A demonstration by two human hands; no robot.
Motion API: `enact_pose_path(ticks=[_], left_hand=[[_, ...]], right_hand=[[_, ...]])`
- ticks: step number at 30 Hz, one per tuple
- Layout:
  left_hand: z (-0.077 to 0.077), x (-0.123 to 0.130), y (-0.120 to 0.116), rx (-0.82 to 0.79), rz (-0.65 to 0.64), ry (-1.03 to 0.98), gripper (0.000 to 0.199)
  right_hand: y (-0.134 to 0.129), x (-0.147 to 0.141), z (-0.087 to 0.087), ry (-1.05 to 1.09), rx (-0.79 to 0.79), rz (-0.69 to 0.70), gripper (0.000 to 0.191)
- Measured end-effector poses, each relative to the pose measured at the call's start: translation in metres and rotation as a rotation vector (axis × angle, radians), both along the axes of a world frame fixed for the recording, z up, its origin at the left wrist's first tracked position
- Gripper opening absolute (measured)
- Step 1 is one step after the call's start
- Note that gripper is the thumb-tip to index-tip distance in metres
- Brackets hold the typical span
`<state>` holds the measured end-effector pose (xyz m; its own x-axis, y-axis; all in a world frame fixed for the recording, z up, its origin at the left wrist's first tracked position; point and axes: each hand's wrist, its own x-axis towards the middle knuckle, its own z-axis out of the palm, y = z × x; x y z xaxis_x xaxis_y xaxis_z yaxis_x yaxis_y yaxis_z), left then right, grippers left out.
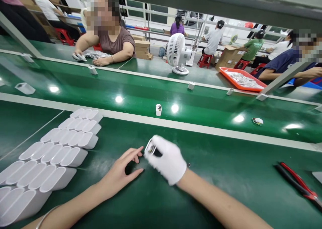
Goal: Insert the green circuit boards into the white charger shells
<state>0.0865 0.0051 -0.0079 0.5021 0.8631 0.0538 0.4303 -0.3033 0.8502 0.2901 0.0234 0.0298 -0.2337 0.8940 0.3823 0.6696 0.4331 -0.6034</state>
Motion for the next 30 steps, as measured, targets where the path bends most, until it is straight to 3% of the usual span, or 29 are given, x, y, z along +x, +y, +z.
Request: enact_pose_path(ticks=[3,5,8,11,14,18,21,25,30], left_hand=[[0.003,-0.002,0.001,-0.012,-0.003,0.061,0.051],[0.005,-0.002,0.001,-0.014,-0.009,0.067,0.046],[0.007,-0.002,0.001,-0.007,-0.023,0.055,0.042],[0.008,-0.002,0.001,0.001,-0.024,0.055,0.04],[0.008,0.0,0.001,0.028,-0.017,0.071,0.036],[0.008,0.0,0.002,0.093,-0.012,0.084,0.032],[0.006,0.0,0.004,0.105,-0.012,0.083,0.032],[-0.001,-0.002,0.005,0.083,-0.027,0.07,0.033],[-0.011,-0.003,0.008,0.115,-0.079,0.05,0.034]], right_hand=[[0.055,0.033,0.012,-0.143,-0.093,-0.385,0.016],[0.089,0.056,0.012,-0.184,-0.101,-0.524,0.017],[0.118,0.074,0.006,-0.249,-0.132,-0.603,0.014],[0.121,0.06,0.004,-0.334,-0.104,-0.603,0.012],[0.115,0.016,0.012,-0.407,0.008,-0.431,0.018],[0.122,-0.077,0.032,-0.484,0.069,0.131,0.019],[0.143,-0.152,0.049,-0.625,0.095,0.553,0.04],[0.174,-0.23,0.067,-0.689,0.047,0.627,0.051],[0.192,-0.278,0.069,-0.743,-0.172,0.533,0.06]])
